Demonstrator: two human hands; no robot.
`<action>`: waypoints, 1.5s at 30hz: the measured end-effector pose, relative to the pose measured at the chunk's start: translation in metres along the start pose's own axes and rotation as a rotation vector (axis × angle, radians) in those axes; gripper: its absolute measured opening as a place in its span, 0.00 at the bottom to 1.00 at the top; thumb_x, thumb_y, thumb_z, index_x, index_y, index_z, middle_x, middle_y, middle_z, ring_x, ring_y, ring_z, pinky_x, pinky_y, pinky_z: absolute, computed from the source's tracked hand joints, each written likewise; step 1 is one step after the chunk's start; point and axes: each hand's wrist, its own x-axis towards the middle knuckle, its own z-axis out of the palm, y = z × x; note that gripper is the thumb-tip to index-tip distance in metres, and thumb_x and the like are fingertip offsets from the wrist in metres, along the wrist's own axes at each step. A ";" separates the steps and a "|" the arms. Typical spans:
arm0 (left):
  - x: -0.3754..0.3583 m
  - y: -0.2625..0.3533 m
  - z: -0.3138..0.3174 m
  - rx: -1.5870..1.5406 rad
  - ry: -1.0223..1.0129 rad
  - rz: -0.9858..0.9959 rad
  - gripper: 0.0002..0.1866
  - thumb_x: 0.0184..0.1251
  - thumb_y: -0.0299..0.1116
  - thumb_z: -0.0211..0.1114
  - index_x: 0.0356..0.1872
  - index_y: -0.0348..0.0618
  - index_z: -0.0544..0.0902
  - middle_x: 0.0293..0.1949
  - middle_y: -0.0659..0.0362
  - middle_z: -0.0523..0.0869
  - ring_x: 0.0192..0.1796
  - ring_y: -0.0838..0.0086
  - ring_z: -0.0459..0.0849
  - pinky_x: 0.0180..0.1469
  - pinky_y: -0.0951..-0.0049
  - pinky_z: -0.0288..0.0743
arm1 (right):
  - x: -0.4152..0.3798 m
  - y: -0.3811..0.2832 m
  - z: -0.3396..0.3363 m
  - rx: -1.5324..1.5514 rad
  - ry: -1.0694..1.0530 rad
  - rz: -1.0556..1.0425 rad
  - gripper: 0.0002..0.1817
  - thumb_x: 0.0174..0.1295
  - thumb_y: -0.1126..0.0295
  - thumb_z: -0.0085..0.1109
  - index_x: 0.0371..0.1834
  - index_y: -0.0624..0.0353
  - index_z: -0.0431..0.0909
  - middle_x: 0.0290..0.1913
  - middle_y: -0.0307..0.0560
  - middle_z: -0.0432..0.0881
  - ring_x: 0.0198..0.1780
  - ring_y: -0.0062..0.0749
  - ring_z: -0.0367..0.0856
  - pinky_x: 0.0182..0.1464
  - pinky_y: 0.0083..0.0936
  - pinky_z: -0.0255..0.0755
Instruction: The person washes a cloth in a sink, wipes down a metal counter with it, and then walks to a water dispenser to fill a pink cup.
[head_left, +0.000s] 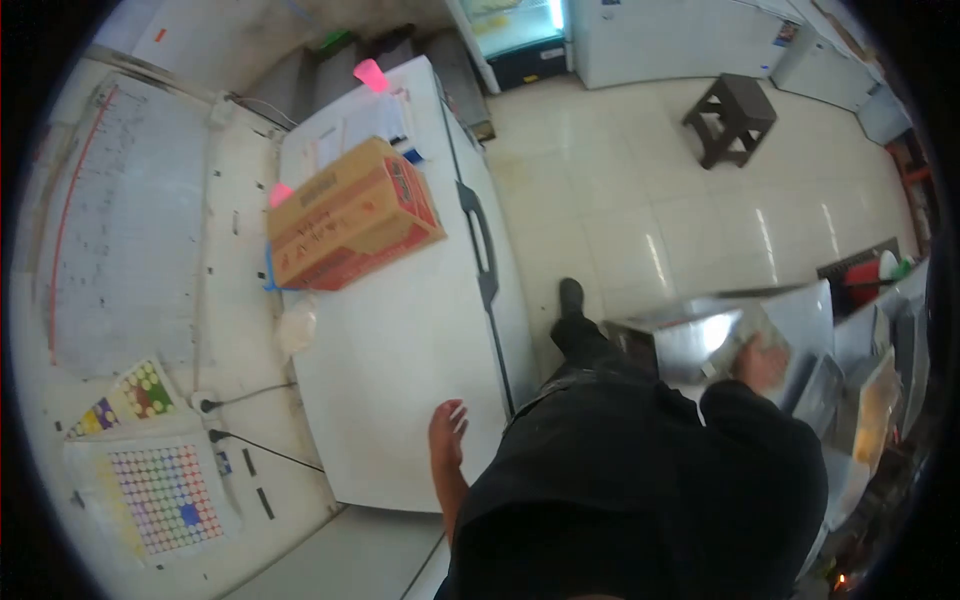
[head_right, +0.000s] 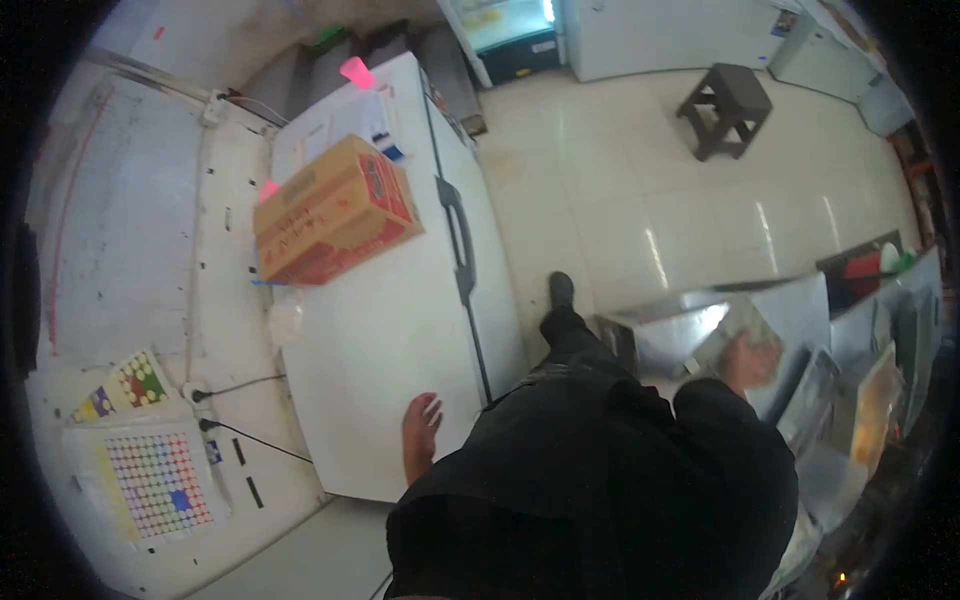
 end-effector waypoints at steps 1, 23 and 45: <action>0.011 0.013 0.021 -0.015 -0.007 -0.023 0.17 0.77 0.45 0.52 0.55 0.45 0.76 0.57 0.57 0.79 0.62 0.64 0.76 0.63 0.60 0.67 | -0.004 -0.007 -0.004 0.001 0.062 0.036 0.45 0.67 0.33 0.38 0.69 0.65 0.68 0.73 0.58 0.64 0.75 0.50 0.59 0.75 0.48 0.49; 0.457 0.219 0.517 0.555 -0.622 -0.485 0.15 0.71 0.39 0.57 0.53 0.44 0.77 0.57 0.59 0.79 0.57 0.67 0.78 0.53 0.67 0.74 | -0.050 -0.066 -0.016 0.127 -0.124 0.892 0.46 0.69 0.40 0.42 0.78 0.65 0.47 0.81 0.55 0.45 0.81 0.46 0.38 0.78 0.48 0.35; 0.436 0.108 0.967 1.585 -0.984 0.142 0.15 0.72 0.37 0.55 0.52 0.39 0.78 0.52 0.58 0.83 0.51 0.67 0.82 0.46 0.69 0.77 | 0.215 -0.097 0.036 0.104 -0.106 0.913 0.39 0.70 0.54 0.44 0.78 0.66 0.47 0.81 0.53 0.45 0.82 0.43 0.38 0.79 0.48 0.32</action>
